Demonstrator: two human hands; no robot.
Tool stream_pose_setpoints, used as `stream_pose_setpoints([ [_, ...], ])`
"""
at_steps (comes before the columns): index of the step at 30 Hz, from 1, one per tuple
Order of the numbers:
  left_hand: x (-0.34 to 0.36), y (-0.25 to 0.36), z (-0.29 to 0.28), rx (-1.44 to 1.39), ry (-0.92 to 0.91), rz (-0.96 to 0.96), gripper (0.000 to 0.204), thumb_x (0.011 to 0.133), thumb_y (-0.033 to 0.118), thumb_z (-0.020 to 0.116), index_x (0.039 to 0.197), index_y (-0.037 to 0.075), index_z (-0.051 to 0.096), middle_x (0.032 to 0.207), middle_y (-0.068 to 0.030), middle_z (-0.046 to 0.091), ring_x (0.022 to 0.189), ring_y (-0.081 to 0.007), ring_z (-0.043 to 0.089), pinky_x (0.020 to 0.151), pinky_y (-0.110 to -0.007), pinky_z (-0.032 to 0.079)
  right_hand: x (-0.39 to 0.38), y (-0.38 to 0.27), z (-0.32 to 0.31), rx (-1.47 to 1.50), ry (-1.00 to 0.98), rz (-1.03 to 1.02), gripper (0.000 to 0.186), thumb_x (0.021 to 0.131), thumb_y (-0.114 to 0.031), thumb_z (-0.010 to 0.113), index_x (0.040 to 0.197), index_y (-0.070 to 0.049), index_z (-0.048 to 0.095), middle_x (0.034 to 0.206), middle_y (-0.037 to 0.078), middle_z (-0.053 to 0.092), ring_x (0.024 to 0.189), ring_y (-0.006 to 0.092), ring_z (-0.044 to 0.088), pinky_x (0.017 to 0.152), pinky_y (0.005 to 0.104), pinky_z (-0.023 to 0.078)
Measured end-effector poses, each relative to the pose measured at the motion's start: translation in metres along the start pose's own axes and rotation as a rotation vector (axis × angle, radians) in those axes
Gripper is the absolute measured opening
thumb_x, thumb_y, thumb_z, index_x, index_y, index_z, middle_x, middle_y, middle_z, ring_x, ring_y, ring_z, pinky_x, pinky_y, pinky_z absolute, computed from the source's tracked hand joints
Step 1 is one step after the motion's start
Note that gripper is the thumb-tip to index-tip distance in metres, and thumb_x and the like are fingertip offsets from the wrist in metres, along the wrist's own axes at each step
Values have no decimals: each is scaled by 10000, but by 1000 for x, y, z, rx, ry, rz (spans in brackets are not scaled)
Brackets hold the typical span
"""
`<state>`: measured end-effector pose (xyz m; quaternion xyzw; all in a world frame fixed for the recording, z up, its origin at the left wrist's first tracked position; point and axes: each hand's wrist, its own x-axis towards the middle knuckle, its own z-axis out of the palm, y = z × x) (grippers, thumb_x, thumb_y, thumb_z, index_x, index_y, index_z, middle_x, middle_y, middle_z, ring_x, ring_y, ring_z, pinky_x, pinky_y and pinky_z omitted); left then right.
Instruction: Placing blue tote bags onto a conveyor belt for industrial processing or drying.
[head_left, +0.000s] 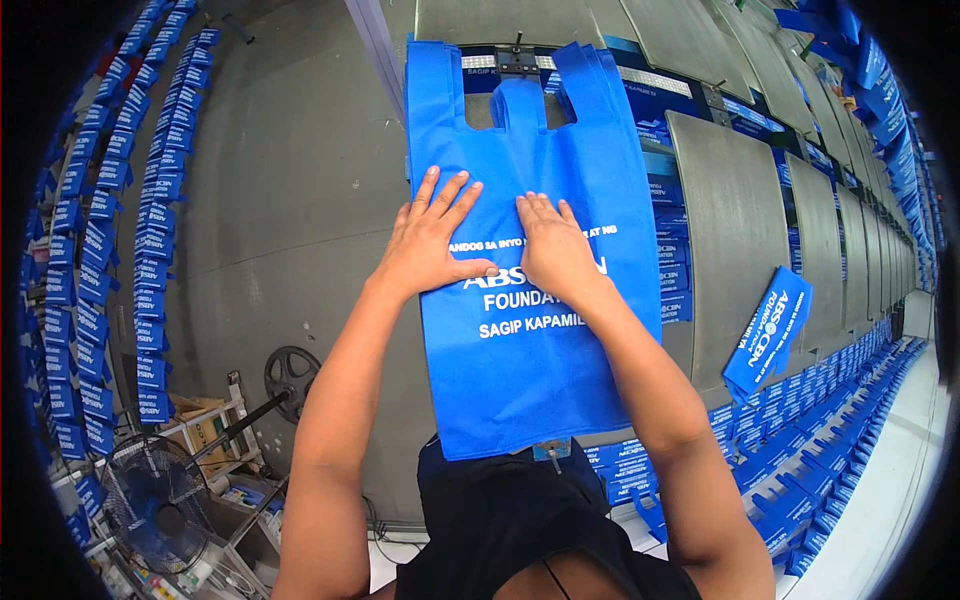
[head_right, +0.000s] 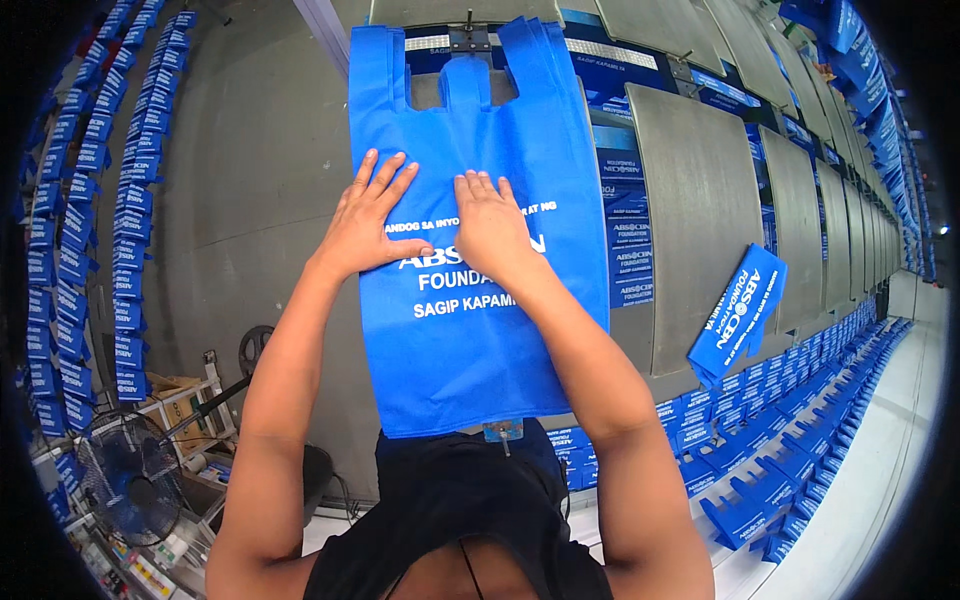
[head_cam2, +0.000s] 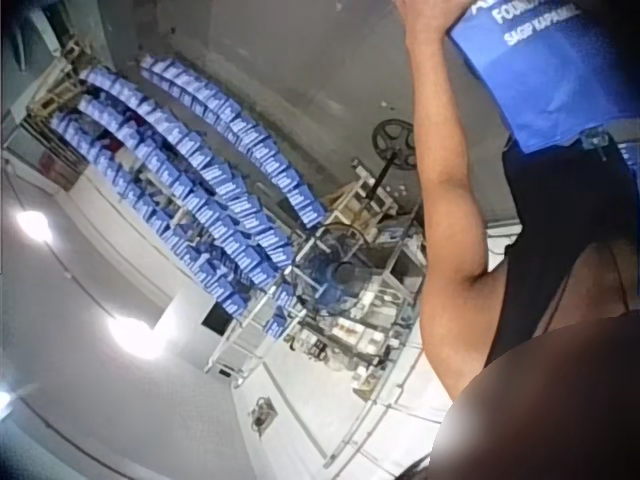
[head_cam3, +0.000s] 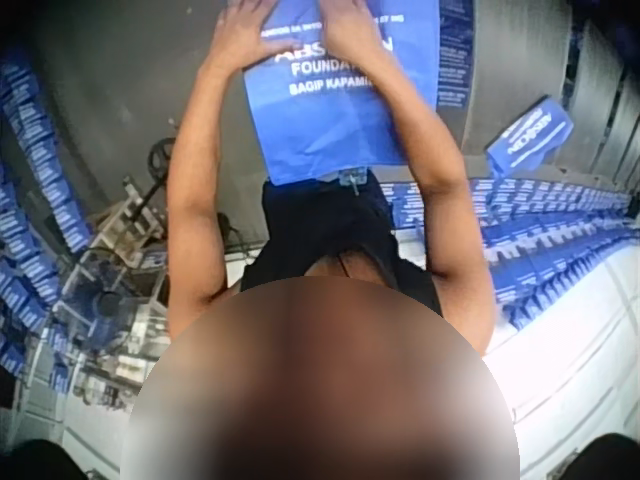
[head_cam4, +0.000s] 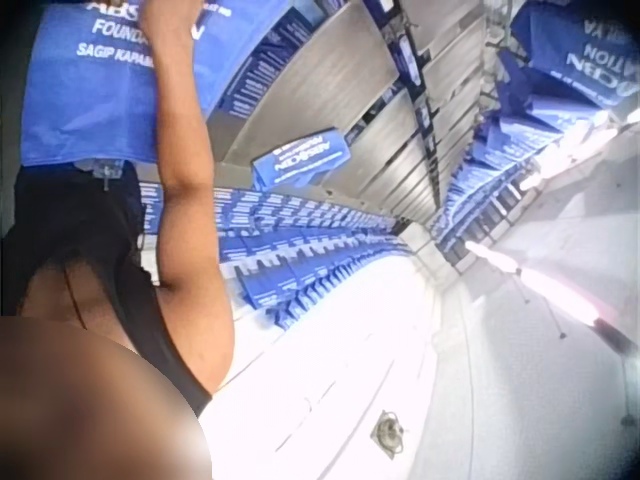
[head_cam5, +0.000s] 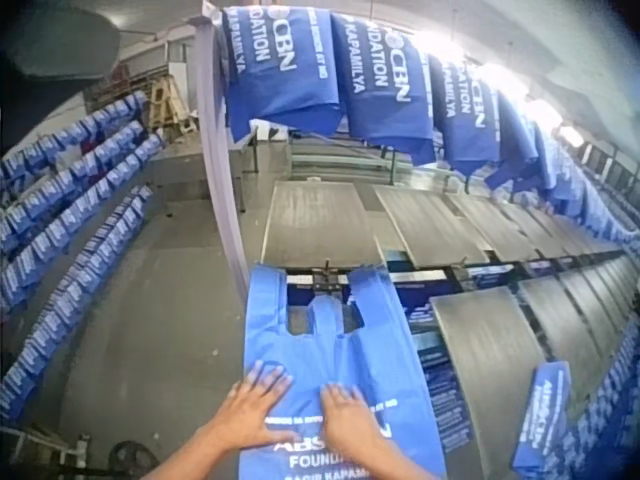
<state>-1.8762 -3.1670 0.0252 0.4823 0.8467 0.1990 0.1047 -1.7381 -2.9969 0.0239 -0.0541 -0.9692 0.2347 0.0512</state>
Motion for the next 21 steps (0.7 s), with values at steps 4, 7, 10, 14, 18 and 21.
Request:
stream_pose_setpoints([
  [4,1,-2,2,-5,-4,2,1165,639,638,887,1611,208,411,1700,-83,318,1606,-385,142,1200,-648,296,1,-5,-7,157,-117,-246,507,933,-48,529,1430,54,545,1482,281,552,1439,395,487,1226,530,317],
  [7,0,-3,5,-4,9,0,1163,640,645,884,1609,206,415,1697,-88,322,1604,-387,149,1203,-638,299,-6,-7,-13,-185,-74,196,534,965,-144,517,1455,67,518,1530,289,501,1442,384,489,1218,571,312],
  [10,2,-5,7,-2,36,23,1167,637,689,865,1608,228,411,1702,-57,308,1610,-359,130,1175,-691,307,-15,-5,-15,-30,-112,-42,587,1033,-380,524,1410,68,569,1499,279,539,1466,367,464,1219,591,292],
  [14,1,-6,9,14,48,51,1175,636,739,837,1608,240,406,1705,-45,300,1613,-342,120,1159,-727,304,-22,-4,-13,-287,-123,162,725,1046,-559,478,1466,29,539,1536,216,529,1499,335,425,1220,602,276],
  [18,0,-3,7,41,25,31,1165,651,758,817,1609,242,403,1710,-43,289,1614,-340,112,1167,-736,280,-22,5,-23,-170,-187,78,724,1025,-594,492,1463,-22,569,1533,186,546,1481,330,452,1232,609,238],
  [21,2,1,3,73,-5,14,1145,666,782,794,1607,254,409,1715,-41,277,1616,-338,99,1175,-740,261,-19,15,-34,-351,-158,127,575,1022,-471,573,1389,-31,619,1509,149,571,1469,348,455,1202,643,263],
])
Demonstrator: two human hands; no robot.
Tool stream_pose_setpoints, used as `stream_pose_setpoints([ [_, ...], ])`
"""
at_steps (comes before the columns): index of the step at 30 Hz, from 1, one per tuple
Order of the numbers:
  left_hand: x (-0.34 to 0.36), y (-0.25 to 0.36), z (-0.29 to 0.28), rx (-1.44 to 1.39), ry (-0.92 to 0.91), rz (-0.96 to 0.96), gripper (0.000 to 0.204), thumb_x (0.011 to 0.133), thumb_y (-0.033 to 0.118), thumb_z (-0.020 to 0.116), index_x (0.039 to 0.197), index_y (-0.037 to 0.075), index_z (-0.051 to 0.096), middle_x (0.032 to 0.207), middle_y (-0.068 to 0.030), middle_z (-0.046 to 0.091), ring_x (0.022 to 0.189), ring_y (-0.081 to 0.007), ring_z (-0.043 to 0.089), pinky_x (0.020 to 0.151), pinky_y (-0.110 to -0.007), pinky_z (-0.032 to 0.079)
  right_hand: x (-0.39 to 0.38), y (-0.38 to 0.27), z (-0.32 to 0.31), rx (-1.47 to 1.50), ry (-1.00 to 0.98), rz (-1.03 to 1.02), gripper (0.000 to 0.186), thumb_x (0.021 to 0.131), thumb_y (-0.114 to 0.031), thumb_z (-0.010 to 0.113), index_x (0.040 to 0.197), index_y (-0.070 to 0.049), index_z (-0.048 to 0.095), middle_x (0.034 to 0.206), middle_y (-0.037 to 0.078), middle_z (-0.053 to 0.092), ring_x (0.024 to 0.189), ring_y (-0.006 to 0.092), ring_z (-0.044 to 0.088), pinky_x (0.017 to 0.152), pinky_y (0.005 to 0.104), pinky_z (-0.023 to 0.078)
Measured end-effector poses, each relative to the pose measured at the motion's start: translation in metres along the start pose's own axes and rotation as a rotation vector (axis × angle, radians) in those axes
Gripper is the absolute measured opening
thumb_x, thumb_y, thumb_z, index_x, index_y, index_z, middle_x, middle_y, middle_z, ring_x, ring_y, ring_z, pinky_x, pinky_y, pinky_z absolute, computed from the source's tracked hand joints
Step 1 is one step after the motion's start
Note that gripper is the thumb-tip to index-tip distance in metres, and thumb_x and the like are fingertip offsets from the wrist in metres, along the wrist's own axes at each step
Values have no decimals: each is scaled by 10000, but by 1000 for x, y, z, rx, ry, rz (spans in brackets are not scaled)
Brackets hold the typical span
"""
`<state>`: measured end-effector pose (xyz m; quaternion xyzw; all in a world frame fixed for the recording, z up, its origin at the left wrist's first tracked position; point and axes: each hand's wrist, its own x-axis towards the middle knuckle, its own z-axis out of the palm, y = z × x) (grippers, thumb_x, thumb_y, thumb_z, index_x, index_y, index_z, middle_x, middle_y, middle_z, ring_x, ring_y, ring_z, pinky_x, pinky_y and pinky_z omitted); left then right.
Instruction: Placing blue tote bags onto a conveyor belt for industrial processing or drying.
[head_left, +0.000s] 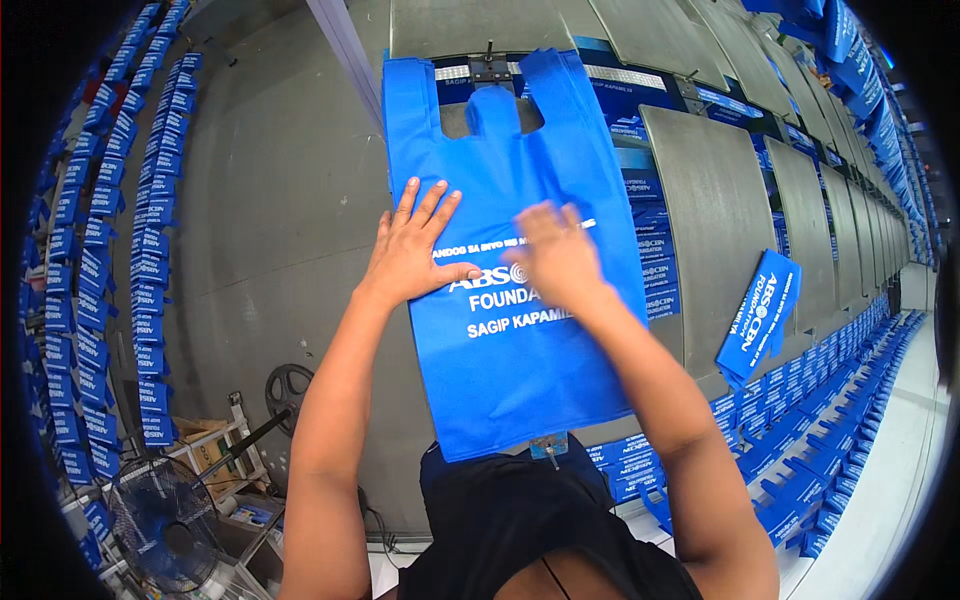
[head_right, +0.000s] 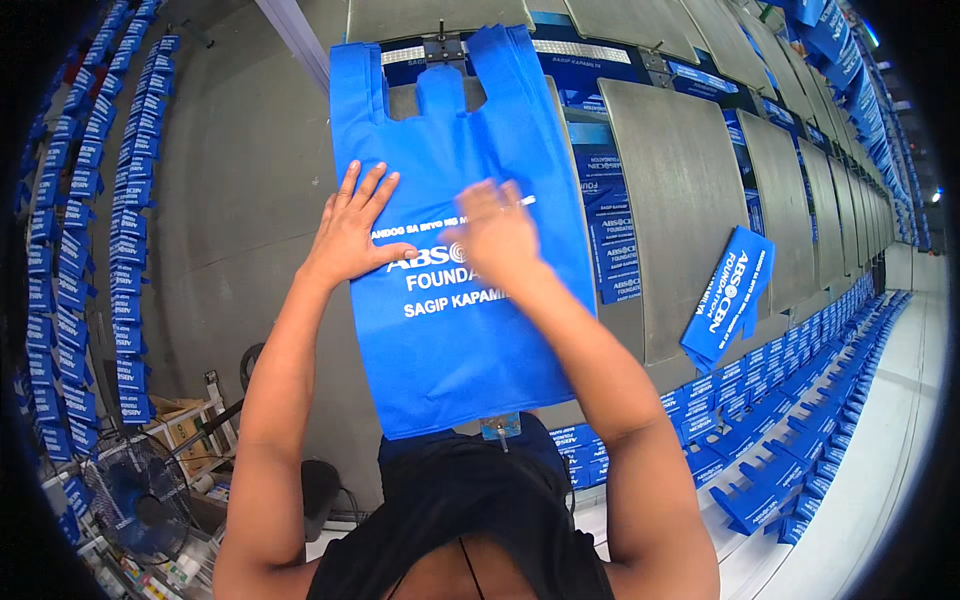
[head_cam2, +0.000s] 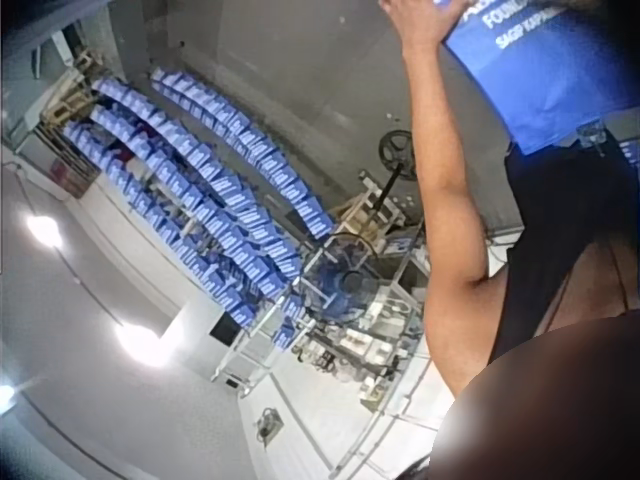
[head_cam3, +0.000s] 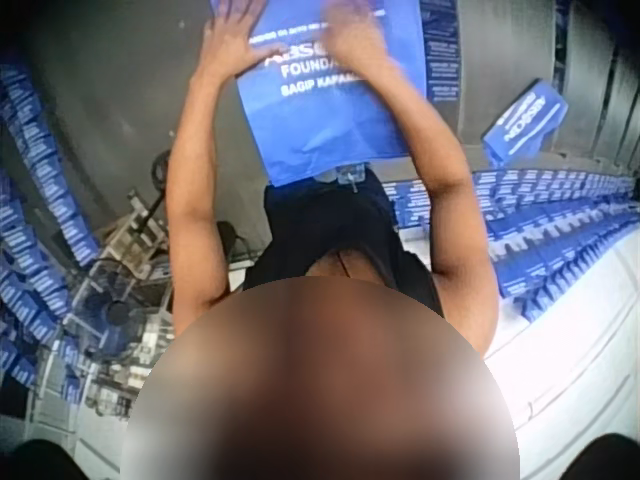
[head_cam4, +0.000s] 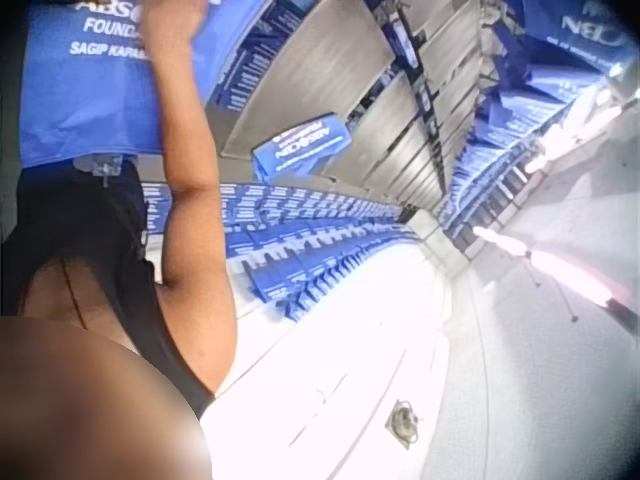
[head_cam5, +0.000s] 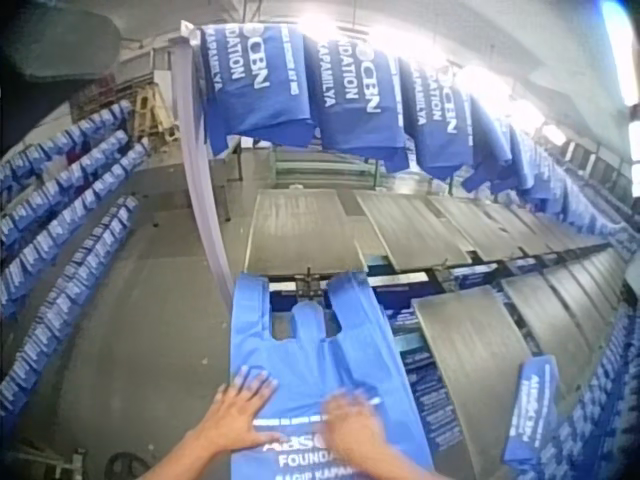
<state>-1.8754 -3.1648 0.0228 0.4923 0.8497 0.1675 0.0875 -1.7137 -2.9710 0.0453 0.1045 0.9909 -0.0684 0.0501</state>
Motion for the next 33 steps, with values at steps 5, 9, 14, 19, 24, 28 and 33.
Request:
stream_pose_setpoints([
  [5,-1,7,-8,30,-30,-19,1102,679,822,750,1595,299,429,1718,-43,268,1618,-334,83,1183,-756,226,0,10,2,-47,242,-23,505,1055,-383,524,1423,-45,593,1529,128,555,1490,340,420,1204,688,186],
  [9,-1,9,-9,120,-87,-15,1079,698,811,735,1597,300,430,1722,-44,260,1619,-335,72,1194,-763,178,1,25,-1,-71,144,-71,596,1051,-478,502,1492,-79,544,1597,116,488,1529,356,363,1215,699,153],
  [14,-1,12,-17,98,-76,-30,998,787,803,670,1598,274,431,1721,-62,264,1617,-348,80,1191,-783,99,-34,51,-17,-106,357,232,663,1039,-506,520,1536,-68,487,1619,162,439,1548,400,305,1185,756,128],
  [19,-47,41,-19,87,60,-116,918,889,737,613,1602,191,422,1711,-97,282,1608,-380,116,1179,-788,90,-134,44,7,-7,183,213,748,1007,-515,584,1593,-86,408,1672,153,353,1558,426,264,1182,746,139],
  [24,-83,56,9,1,38,-152,911,903,723,607,1608,181,408,1712,-101,277,1606,-389,124,1166,-797,101,-174,42,29,257,160,402,808,1003,-538,583,1638,-111,323,1705,152,287,1559,457,240,1192,722,164],
  [28,-82,49,10,104,11,-114,864,934,672,612,1615,187,397,1715,-92,277,1607,-380,129,1191,-758,106,-183,49,20,376,143,413,819,1009,-544,579,1648,-121,291,1707,181,259,1557,459,243,1202,690,205],
  [33,-106,102,-12,25,192,-121,781,960,516,659,1599,138,416,1677,-150,337,1581,-394,212,1218,-673,164,-278,138,9,338,532,555,838,925,-503,714,1553,-50,395,1568,247,404,1436,449,408,1132,653,331],
])
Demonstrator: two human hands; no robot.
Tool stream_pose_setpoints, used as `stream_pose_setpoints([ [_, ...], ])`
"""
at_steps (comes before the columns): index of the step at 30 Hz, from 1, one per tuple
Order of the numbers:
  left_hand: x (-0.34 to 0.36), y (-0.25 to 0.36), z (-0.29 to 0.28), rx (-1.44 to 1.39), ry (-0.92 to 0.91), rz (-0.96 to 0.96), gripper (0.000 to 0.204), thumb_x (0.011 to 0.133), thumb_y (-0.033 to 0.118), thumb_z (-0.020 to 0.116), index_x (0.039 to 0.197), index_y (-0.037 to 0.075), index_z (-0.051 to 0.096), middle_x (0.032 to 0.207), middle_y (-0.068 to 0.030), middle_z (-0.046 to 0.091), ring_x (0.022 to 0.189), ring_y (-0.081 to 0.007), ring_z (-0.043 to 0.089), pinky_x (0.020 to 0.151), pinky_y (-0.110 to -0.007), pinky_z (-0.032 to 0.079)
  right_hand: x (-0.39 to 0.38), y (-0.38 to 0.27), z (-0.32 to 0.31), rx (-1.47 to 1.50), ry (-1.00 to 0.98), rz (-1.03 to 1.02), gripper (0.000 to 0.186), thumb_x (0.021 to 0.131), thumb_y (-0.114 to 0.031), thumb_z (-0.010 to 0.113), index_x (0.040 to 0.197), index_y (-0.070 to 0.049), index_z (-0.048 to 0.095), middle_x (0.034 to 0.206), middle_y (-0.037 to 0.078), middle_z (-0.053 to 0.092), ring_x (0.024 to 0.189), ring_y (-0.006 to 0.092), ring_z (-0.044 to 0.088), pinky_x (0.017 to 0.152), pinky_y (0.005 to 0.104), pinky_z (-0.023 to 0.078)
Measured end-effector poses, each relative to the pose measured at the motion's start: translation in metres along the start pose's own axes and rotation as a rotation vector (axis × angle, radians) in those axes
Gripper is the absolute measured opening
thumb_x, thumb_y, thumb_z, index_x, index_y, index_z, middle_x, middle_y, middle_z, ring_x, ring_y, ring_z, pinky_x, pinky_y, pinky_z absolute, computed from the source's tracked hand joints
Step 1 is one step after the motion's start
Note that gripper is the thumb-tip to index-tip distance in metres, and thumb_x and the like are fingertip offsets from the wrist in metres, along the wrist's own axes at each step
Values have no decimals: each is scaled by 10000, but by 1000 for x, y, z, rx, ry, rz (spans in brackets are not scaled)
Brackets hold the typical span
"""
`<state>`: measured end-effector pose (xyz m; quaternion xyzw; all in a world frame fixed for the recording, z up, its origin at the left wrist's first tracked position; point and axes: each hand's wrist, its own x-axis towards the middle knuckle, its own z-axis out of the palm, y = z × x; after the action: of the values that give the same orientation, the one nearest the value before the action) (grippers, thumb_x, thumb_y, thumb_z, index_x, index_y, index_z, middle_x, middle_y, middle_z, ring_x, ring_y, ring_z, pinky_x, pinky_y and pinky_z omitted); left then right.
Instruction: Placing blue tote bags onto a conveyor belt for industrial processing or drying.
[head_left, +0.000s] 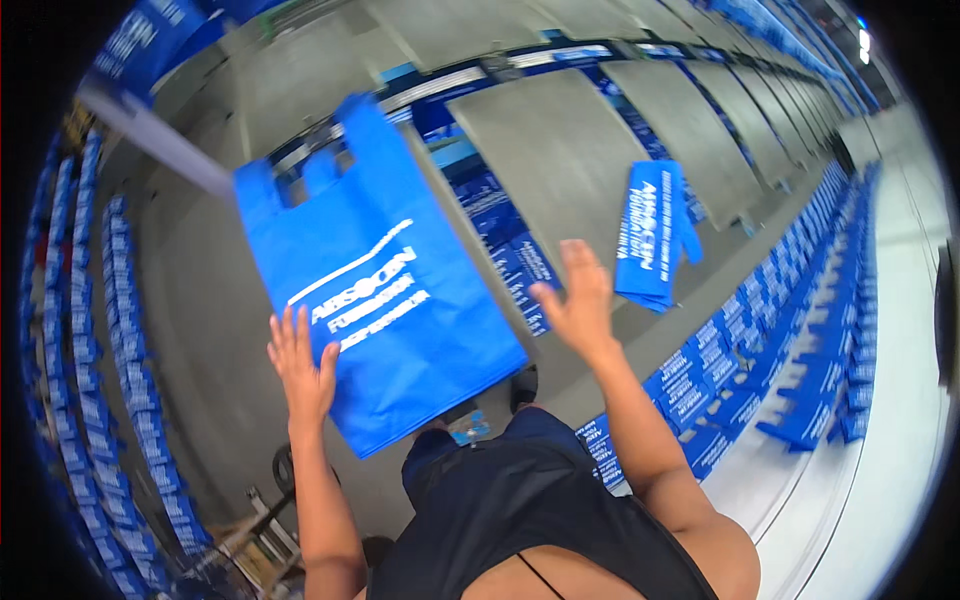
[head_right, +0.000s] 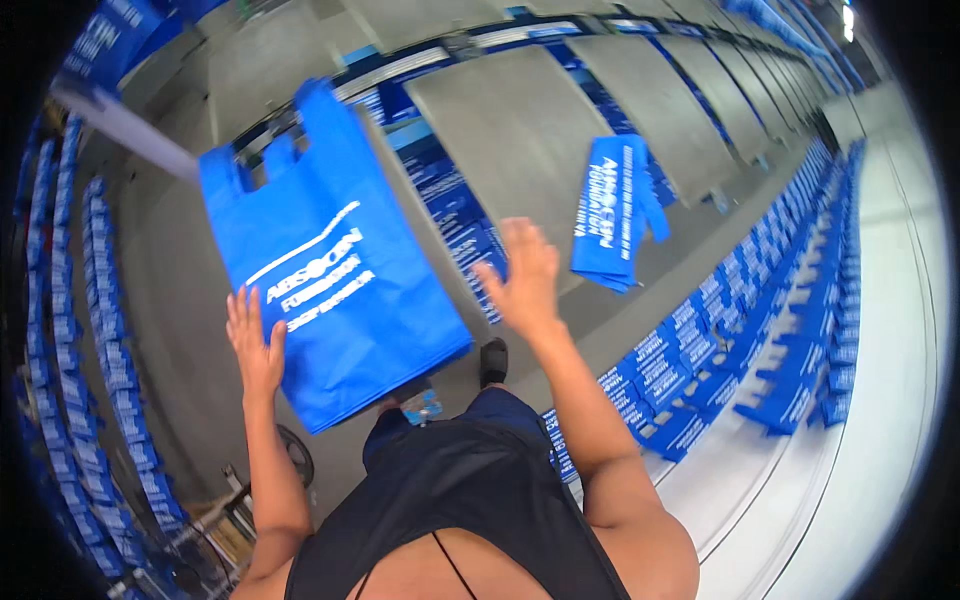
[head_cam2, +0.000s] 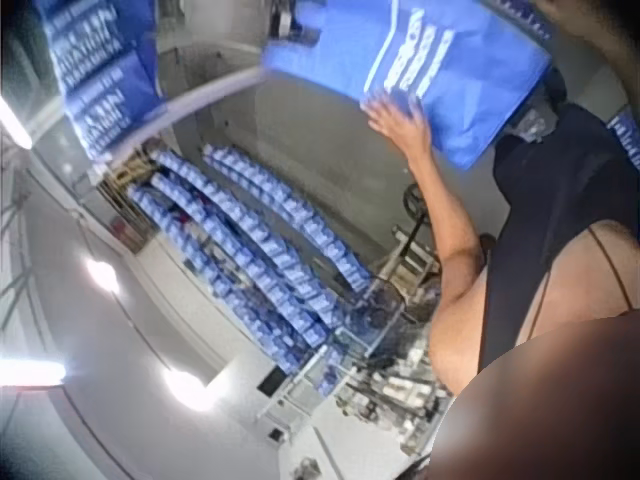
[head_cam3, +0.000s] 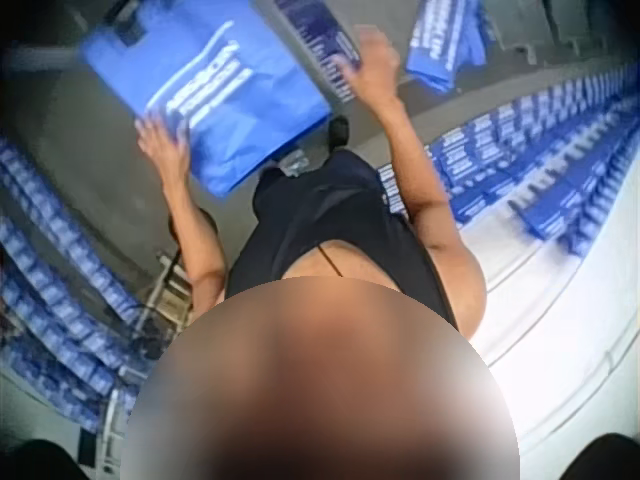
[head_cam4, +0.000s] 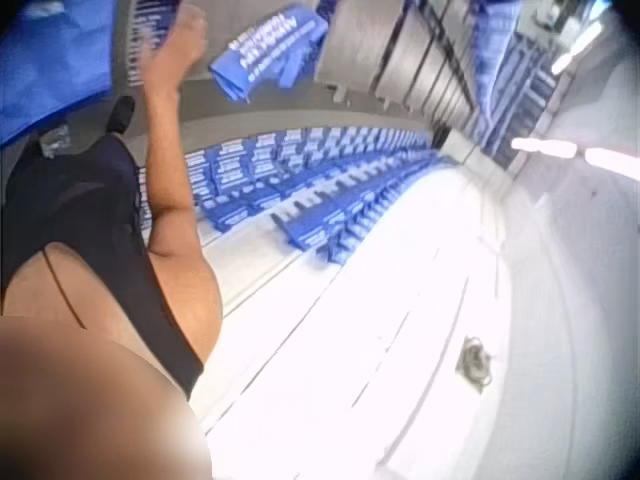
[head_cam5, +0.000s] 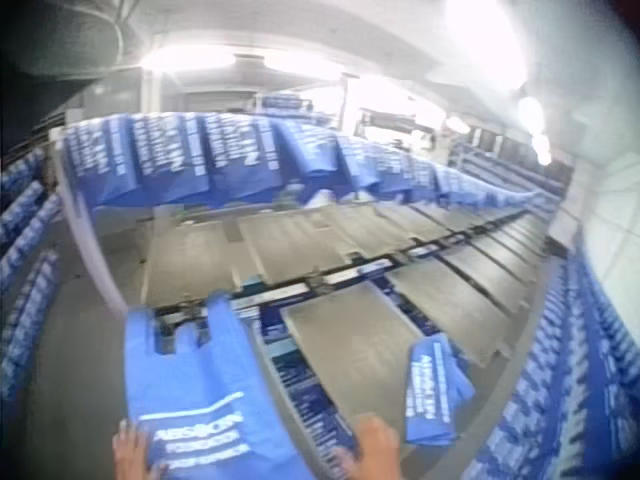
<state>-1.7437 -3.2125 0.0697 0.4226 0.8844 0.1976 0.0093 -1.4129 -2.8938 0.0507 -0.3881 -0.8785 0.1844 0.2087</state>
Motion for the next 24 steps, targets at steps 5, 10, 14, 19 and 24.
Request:
stream_pose_setpoints([
  [5,-41,119,17,-222,50,218,688,897,328,776,1480,53,534,1528,-189,511,1473,-401,408,1199,-590,280,-20,147,-51,-418,-5,465,742,832,-414,822,1411,-41,547,1402,192,555,1292,384,520,1012,593,425],
  [10,-62,230,57,-268,-81,479,557,863,273,800,1341,44,629,1412,-176,584,1394,-389,493,1168,-544,343,-47,203,-40,-382,-185,158,606,819,-295,836,1377,-177,629,1383,47,581,1271,312,529,1056,504,408],
  [14,-72,284,73,-357,-111,562,489,849,240,806,1272,41,662,1331,-156,625,1321,-367,546,1123,-532,393,-54,222,-37,-319,-104,2,432,859,-167,762,1284,-157,682,1316,35,621,1222,278,550,1015,496,403],
  [19,-80,303,83,-391,-186,659,408,842,183,809,1198,27,684,1246,-136,668,1222,-339,601,1065,-479,453,-31,234,-47,-418,-224,-196,160,881,-130,709,1037,-95,698,1060,61,683,1047,280,616,947,497,417],
  [24,-74,307,73,-477,-201,657,453,832,209,832,1215,23,676,1256,-150,663,1211,-363,615,1056,-473,475,-2,162,-103,41,232,-187,46,931,-64,646,954,-54,607,879,128,654,839,391,629,772,457,481],
])
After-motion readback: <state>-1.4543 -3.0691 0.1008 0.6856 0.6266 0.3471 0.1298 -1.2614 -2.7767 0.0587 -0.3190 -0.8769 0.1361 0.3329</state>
